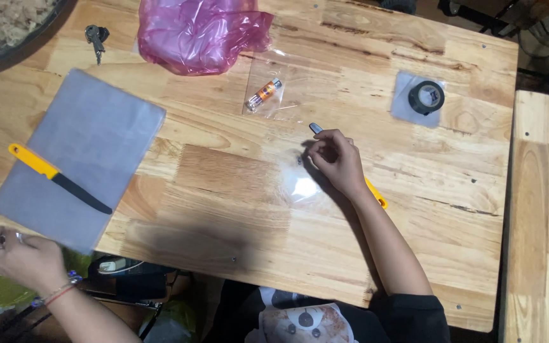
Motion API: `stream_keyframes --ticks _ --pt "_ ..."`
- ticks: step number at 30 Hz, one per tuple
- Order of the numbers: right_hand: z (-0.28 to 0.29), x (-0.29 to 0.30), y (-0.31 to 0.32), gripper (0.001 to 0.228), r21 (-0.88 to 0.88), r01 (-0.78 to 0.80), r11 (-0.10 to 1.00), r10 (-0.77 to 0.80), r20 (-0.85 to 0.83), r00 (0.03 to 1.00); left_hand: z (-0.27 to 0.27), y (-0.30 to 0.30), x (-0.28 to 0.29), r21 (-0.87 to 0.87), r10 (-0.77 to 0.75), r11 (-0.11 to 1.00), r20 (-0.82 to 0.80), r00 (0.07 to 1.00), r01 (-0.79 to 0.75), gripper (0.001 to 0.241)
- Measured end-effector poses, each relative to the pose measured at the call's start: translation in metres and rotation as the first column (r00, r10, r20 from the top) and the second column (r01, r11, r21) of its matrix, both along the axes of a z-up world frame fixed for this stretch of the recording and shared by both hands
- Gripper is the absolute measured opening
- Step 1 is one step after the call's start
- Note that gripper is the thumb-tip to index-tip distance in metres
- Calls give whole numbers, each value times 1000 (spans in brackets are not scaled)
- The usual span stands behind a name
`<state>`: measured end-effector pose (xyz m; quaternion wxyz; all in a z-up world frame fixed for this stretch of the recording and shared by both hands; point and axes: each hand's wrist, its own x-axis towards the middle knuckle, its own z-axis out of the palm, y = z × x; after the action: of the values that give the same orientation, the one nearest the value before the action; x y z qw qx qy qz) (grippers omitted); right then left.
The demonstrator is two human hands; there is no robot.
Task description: Cutting small pieces of clear plastic film from a larger sheet using a utility knife on a wooden workbench.
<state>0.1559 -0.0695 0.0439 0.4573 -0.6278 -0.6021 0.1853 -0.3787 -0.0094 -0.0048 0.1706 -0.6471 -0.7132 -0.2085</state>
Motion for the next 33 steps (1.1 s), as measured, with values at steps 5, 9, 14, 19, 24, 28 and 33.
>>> stream_keyframes --ticks 5,9,14,19,24,28,33 --pt "27 0 -7 26 -50 -93 994 56 -492 869 128 -33 182 461 -546 804 324 772 375 32" --pt "30 14 -12 36 -24 -104 994 67 -623 779 138 -30 280 278 -573 712 760 305 645 54" --pt "47 29 -26 33 28 -70 997 69 -707 704 105 -10 368 -109 -351 161 923 160 981 40" --pt "18 108 -19 28 101 143 985 -42 -654 755 71 22 433 -39 -117 209 991 64 977 16" --pt "-20 195 -11 17 205 500 842 -289 -611 737 53 47 490 -97 -247 221 957 151 971 13" --pt "-59 210 -12 15 223 615 756 -636 29 771 50 51 548 65 68 142 995 -75 988 12" --pt "-50 194 -16 31 47 575 817 -555 337 761 56 39 616 219 196 -36 958 -208 975 35"
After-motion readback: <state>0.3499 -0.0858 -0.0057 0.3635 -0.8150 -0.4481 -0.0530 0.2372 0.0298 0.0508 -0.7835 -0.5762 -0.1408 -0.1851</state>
